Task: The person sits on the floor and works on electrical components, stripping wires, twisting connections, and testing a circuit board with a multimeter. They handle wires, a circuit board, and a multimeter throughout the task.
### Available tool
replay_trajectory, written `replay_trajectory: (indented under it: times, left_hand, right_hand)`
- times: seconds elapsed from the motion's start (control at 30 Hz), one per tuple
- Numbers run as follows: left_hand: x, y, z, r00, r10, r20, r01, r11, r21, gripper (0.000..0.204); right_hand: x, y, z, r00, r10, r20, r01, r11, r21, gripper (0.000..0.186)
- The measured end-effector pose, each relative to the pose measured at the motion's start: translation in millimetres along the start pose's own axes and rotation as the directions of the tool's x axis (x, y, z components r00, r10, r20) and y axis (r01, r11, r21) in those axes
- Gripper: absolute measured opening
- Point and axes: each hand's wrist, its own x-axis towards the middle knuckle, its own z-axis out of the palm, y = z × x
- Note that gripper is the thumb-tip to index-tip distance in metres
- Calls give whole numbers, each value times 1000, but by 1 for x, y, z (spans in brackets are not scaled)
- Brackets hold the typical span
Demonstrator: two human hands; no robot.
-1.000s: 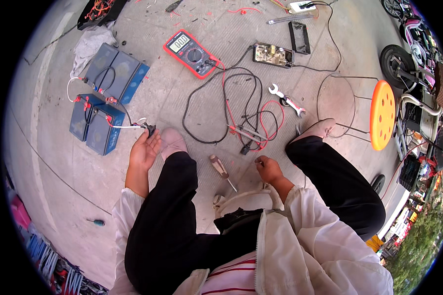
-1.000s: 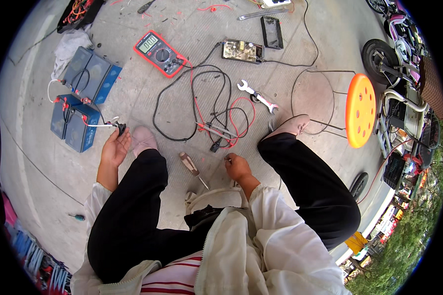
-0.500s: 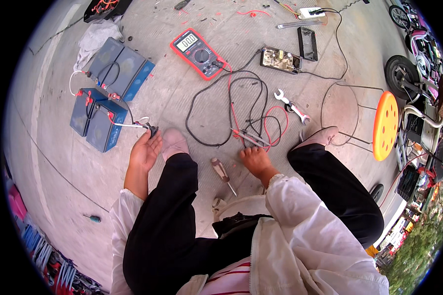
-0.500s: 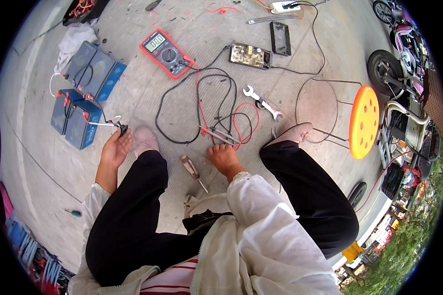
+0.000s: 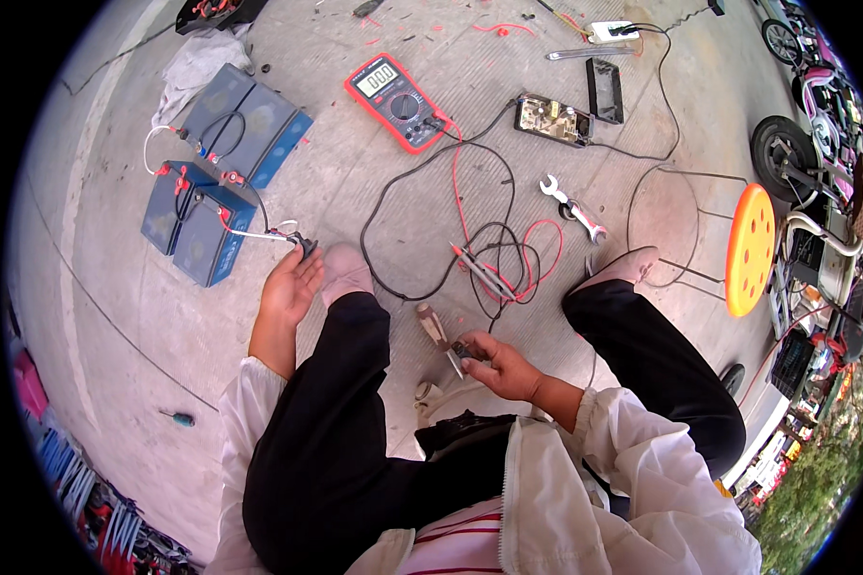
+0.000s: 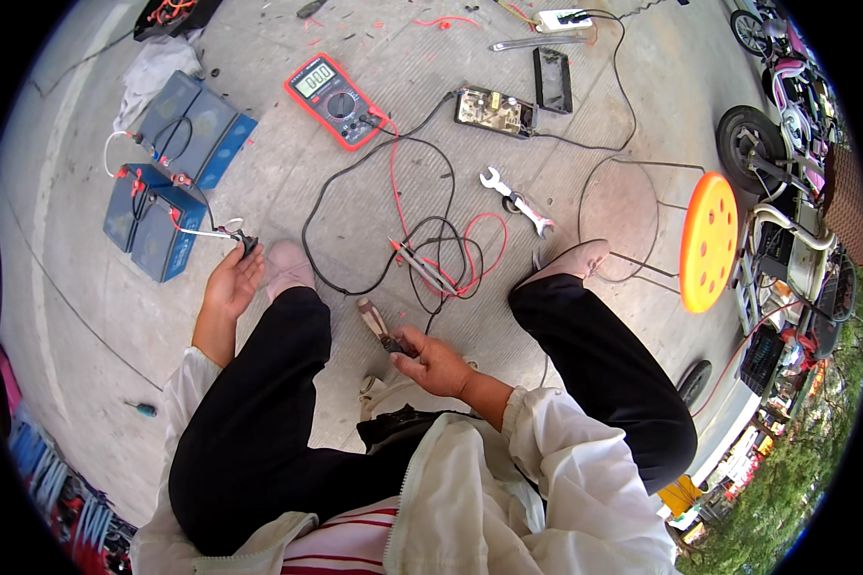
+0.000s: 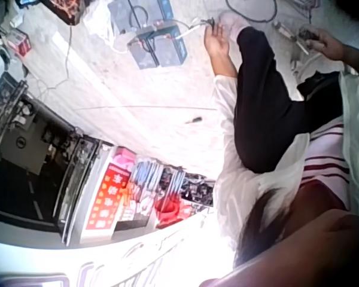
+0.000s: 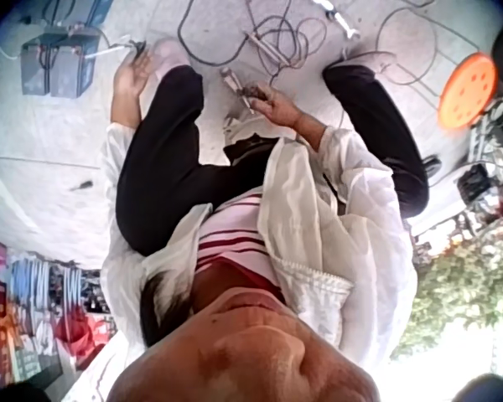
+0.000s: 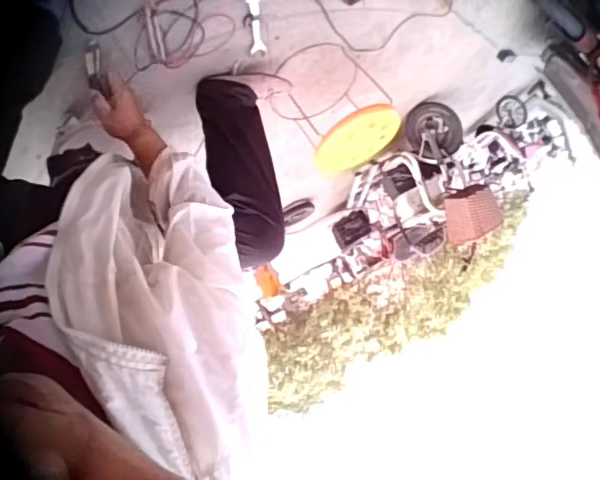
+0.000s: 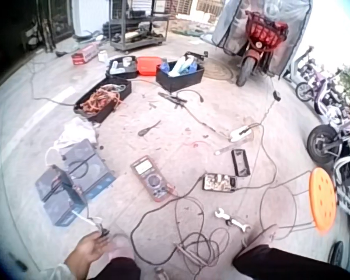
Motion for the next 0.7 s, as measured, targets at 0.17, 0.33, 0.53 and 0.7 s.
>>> replay_trajectory:
  times: [0.17,0.33,0.53,0.7]
  left_hand:
    - [0,0,2,1000,-7,-8,7,1000,-13,28]
    - [-4,2,10,1000,22,17,-22,1000,-7,26]
    - [-20,10,26,998,42,39,-41,999,-34,28]
    - [-29,18,27,996,-7,92,16,996,-92,27]
  right_hand:
    - [0,-41,-35,894,275,353,-447,544,710,50]
    - [25,-58,-33,922,160,352,-370,633,681,48]
    - [83,-81,10,883,-6,469,-341,679,650,45]
    - [139,-101,46,895,106,433,-350,769,535,41]
